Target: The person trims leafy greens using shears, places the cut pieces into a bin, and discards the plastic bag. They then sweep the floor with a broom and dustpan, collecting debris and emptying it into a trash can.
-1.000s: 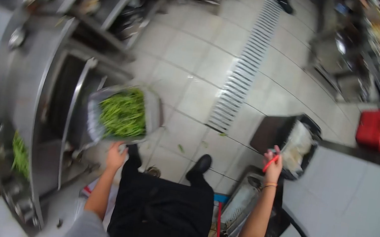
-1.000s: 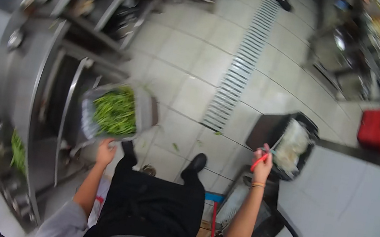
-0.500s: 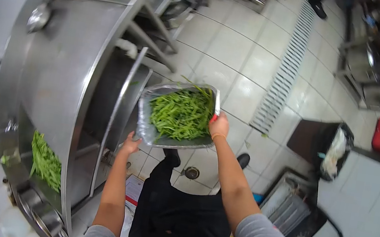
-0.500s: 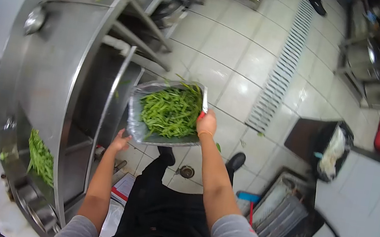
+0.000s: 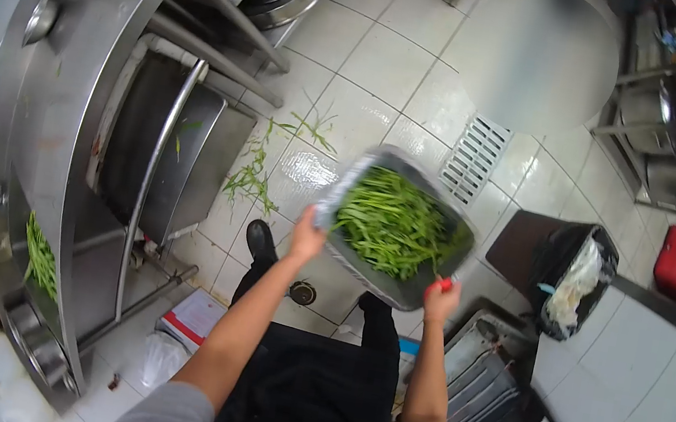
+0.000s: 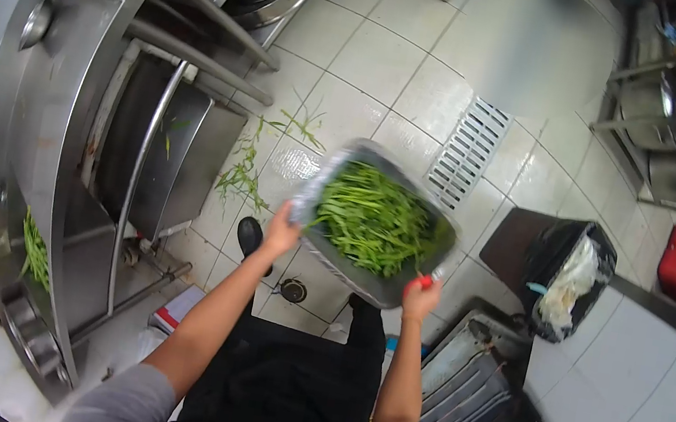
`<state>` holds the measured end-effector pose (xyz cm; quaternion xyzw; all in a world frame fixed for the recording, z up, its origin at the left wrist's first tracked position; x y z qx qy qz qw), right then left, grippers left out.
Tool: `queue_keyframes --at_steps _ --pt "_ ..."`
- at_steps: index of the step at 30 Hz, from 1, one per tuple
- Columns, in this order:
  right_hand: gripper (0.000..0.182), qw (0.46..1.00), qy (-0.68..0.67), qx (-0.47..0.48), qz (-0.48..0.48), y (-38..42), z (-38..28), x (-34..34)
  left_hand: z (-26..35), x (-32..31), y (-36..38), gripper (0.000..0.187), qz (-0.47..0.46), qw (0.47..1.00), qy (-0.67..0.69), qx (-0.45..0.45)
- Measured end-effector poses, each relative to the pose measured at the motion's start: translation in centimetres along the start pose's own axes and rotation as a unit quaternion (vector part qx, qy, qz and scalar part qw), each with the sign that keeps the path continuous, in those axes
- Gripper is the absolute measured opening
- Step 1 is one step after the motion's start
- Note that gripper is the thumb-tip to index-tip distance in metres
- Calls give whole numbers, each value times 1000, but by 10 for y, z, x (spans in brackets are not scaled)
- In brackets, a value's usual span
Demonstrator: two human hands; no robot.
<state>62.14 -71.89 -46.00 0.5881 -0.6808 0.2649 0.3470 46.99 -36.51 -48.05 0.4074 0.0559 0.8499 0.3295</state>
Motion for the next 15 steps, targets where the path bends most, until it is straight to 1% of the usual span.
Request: queue_keyframes --at_steps 1,2,3,4,5,6,7,8,9,10,11,12,14,15 --pt "21 998 1 -46 34 -5 36 17 45 -19 2 49 -3 1000 1 -31" --pt "21 995 11 -89 45 -11 50 41 66 -54 3 48 4 998 8 -66" --pt "21 990 -57 -101 78 -16 93 49 99 -80 7 52 -63 997 47 -19" --pt "20 987 77 -123 75 -23 104 70 116 -115 10 51 -93 994 59 5" --pt "19 986 59 -115 105 -28 130 83 140 -142 15 52 -74 996 49 -23" --pt "17 980 56 -164 93 -33 136 99 164 -165 21 52 -80 995 47 -43" --pt "16 970 13 -236 64 -38 162 106 180 -192 27 50 -97 995 13 -30" --pt "19 967 3 -240 79 -44 202 111 195 -210 33 52 -133 990 18 -44" --pt "26 955 151 -243 75 -47 179 131 200 -234 41 51 -134 988 42 -60" --pt "34 956 169 -231 72 -54 202 135 218 -227 49 50 -141 986 68 -62" --pt "34 957 137 -249 60 -57 215 138 224 -221 55 52 -129 988 60 -59" --pt "34 956 105 -269 44 -58 226 138 227 -204 60 57 -143 986 69 -48" --pt "18 960 -27 -279 5 -56 281 130 195 -186 62 56 -106 984 135 -53" --pt "15 885 -181 -428 35 -31 210 133 171 -167 58 55 -67 987 132 -56"
Point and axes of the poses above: each hand's wrist, its own y-axis away from the middle knuckle, its own x-axis out of the back of the hand, z = x × y, the point moved 7 cm from there along -y, towards the middle knuckle, and after that the axes turned 8 degrees about z, right-handed, at the moved point
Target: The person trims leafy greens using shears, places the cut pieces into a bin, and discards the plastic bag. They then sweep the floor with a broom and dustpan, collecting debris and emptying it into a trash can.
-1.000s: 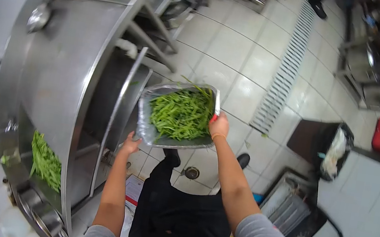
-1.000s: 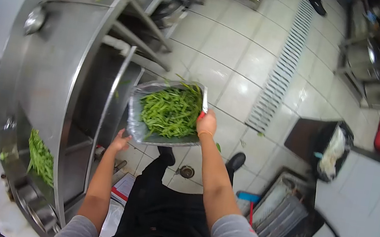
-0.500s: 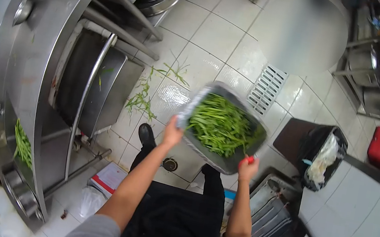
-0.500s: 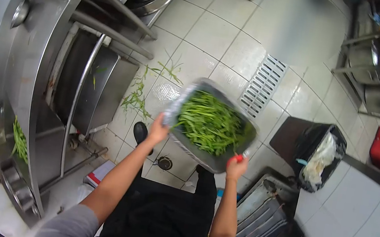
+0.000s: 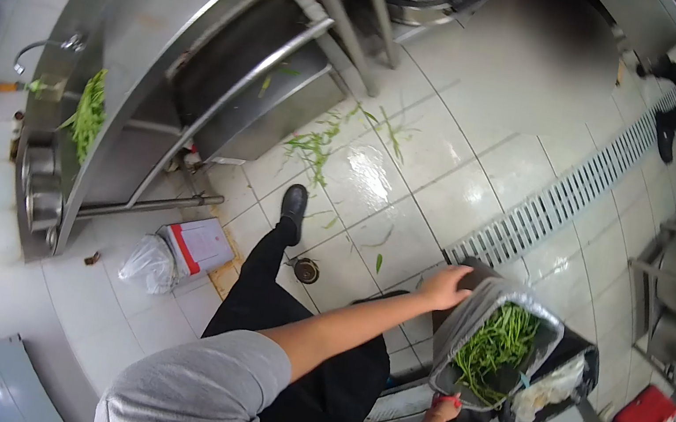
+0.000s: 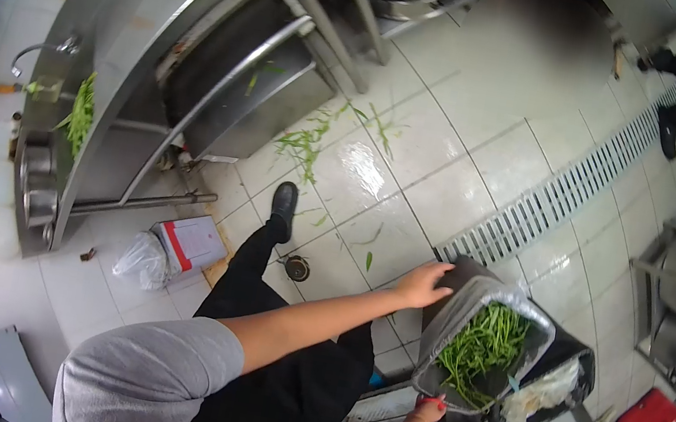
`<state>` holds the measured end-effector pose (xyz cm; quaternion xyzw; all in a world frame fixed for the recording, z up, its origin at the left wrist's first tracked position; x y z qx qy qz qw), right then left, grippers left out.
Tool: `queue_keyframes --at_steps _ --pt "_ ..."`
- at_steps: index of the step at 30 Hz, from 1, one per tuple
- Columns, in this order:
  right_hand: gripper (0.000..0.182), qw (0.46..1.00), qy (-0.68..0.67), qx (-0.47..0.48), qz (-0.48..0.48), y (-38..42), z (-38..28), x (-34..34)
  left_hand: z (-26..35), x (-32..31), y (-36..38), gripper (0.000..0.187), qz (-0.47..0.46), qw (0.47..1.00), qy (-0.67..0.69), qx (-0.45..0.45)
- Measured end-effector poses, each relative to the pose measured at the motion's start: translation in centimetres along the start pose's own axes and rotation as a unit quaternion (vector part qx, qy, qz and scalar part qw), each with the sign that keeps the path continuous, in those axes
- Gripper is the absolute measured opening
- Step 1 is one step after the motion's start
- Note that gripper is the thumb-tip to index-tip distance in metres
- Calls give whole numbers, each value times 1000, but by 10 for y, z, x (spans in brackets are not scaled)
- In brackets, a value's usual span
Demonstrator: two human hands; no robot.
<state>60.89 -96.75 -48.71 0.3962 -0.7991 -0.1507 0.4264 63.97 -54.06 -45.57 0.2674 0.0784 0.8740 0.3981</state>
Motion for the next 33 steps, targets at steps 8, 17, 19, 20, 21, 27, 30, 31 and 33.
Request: queue_keyframes --at_steps 8,17,19,20,21,27,30,31,33 --pt "24 954 127 270 -4 155 16 -19 -78 354 25 43 215 967 -138 -21" --pt "34 831 1 366 -420 567 -61 -247 90 554 87 24 121 980 -46 -150" --pt "37 791 -66 347 -499 653 -82 -266 113 600 69 26 160 953 -109 -233" --pt "37 786 -77 356 -500 678 -88 -266 132 624 49 30 189 929 -148 -282" --pt "38 782 -87 354 -505 700 -92 -263 143 641 20 37 216 915 -171 -295" --pt "38 800 -93 403 -435 718 -101 -233 155 678 -191 68 316 866 -303 -243" --pt "35 804 -31 458 -378 683 -115 -208 141 716 -206 79 308 858 -392 -125" --pt "35 816 -21 450 -362 672 -119 -199 130 740 -194 80 326 850 -401 -100" --pt "34 820 -20 456 -344 654 -129 -189 84 792 -167 79 409 824 -386 -69"
Point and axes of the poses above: each hand's wrist, its own y-axis away from the middle knuckle, its own x-axis out of the back of the hand, z = x × y, the point moved 7 cm from there along -y, towards the middle knuckle, and after that the axes turned 8 degrees about z, right-handed, at the moved point
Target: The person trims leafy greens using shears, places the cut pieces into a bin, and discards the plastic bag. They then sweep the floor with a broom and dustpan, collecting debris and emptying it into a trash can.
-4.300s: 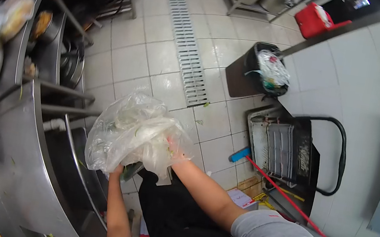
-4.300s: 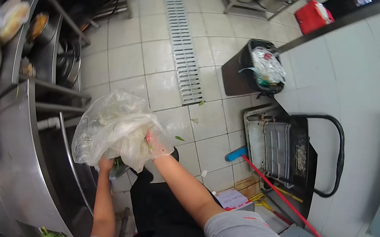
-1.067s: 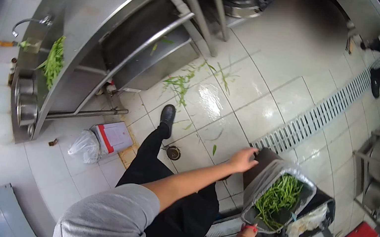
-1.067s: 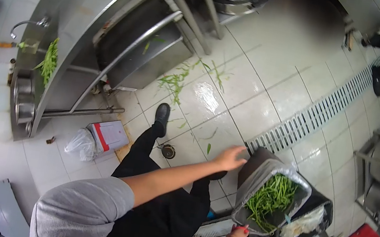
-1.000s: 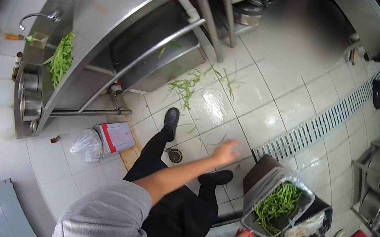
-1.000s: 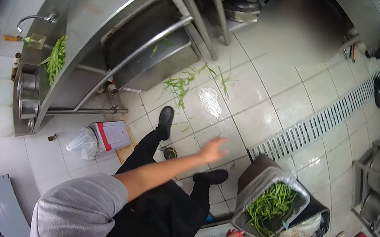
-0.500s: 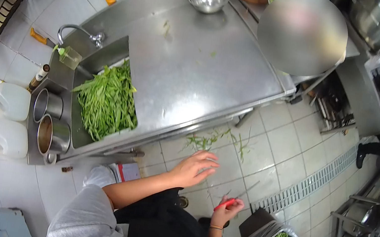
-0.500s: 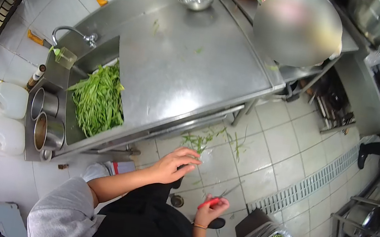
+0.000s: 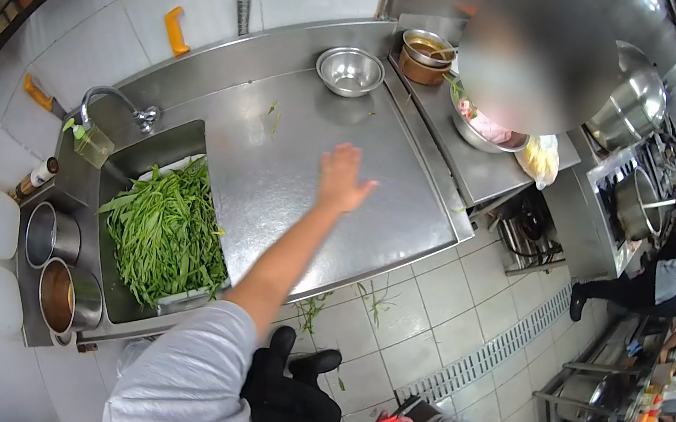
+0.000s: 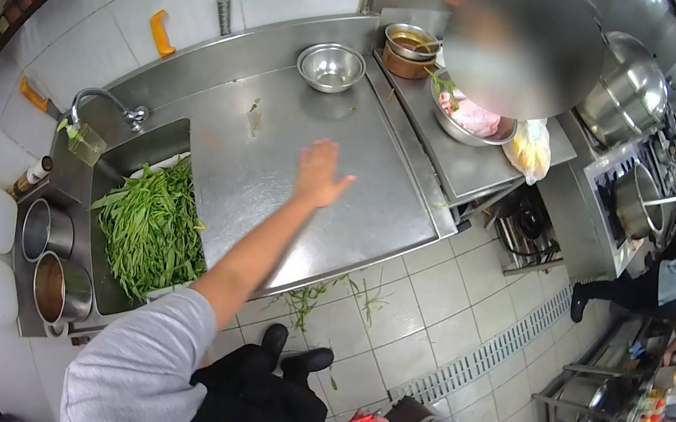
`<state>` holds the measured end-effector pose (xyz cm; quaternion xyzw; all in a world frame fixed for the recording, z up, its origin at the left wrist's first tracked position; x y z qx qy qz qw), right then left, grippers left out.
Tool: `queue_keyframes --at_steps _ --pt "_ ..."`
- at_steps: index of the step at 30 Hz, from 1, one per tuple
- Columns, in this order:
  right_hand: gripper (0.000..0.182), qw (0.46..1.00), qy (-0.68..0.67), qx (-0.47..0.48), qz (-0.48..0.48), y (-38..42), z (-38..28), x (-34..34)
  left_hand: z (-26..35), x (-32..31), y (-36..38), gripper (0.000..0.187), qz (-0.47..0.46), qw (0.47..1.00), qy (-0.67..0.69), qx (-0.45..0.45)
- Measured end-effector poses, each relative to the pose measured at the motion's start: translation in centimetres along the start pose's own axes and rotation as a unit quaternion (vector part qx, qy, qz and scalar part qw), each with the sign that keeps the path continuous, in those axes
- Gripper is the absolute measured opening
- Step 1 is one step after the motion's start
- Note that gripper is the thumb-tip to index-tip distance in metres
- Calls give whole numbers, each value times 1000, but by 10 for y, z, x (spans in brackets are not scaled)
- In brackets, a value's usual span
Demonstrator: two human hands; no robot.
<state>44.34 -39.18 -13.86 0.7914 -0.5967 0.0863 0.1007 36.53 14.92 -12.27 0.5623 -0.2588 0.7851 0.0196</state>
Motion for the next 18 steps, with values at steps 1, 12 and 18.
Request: queue_keyframes --at_steps 1,12,18 --pt "33 1000 10 -1 15 -6 4 13 -36 10 9 78 -16 1000 -7 11" --pt "28 975 129 147 -108 -63 -37 -69 -122 87 -60 32 -127 983 119 -58" --pt "32 992 111 35 -53 -43 17 -61 -259 9 -121 33 59 995 50 64"
Point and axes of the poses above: each hand's wrist, its own y-axis away from the middle knuckle, its own x-axis out of the back of the hand, z = x × y, the point moved 7 cm from there along -y, towards the middle knuckle, and after that the axes turned 8 degrees about z, right-handed, at the moved point
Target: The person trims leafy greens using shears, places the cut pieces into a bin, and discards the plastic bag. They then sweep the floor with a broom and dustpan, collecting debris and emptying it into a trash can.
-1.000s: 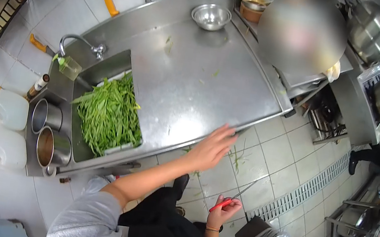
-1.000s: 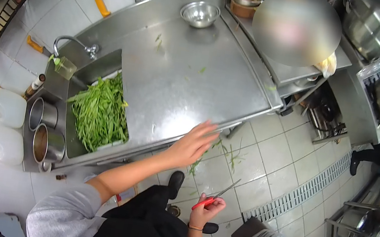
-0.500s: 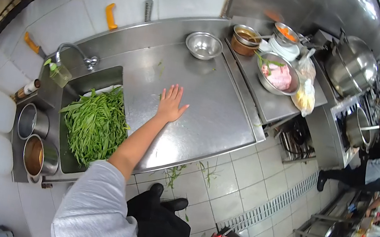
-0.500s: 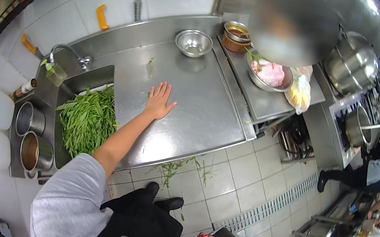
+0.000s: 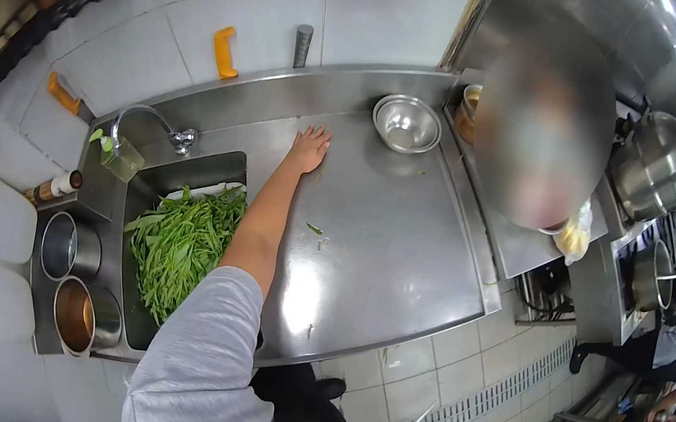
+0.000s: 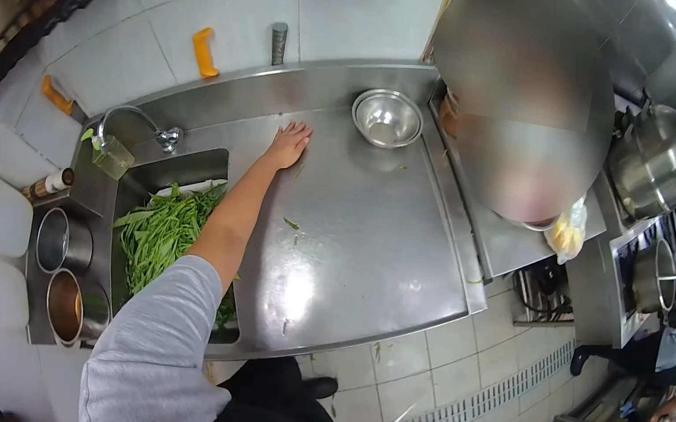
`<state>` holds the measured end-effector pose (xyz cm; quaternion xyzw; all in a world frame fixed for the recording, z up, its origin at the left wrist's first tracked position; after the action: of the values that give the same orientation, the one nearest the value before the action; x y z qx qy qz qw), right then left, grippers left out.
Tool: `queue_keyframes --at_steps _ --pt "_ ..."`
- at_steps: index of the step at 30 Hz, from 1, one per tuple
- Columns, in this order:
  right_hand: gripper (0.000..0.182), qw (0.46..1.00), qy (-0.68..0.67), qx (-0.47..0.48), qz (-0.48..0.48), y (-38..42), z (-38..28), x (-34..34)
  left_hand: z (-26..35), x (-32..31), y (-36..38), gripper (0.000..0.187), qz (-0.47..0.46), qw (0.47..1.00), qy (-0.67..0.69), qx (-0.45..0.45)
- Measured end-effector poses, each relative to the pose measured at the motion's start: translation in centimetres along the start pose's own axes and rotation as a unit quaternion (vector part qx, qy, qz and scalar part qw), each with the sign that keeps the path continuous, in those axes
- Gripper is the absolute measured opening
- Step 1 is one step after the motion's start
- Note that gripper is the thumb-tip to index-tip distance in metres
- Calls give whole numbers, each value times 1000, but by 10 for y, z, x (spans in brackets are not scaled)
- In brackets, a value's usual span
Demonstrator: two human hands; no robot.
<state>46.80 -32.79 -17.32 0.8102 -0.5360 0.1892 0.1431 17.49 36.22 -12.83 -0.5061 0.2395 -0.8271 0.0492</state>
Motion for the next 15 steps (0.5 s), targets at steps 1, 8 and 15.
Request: queue_keyframes --at_steps 1,8,15 --pt "31 1000 -5 -18 3 8 -12 -1 7 -1 4 34 -13 998 47 -47" --pt "32 988 -35 -114 -98 35 -29 -53 93 65 197 35 -240 920 259 -167" --pt "28 990 -95 -21 -106 32 -56 -84 140 152 286 53 -309 893 246 -216"
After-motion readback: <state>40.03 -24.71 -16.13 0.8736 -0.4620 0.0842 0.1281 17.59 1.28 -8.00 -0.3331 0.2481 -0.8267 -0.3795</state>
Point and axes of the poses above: each hand's wrist, its own y-axis away from the middle knuckle, its own x-axis out of the back of the hand, z = x × y, the point moved 7 cm from there along -y, towards the middle knuckle, and after that the axes turned 8 degrees about z, right-handed, at the moved point
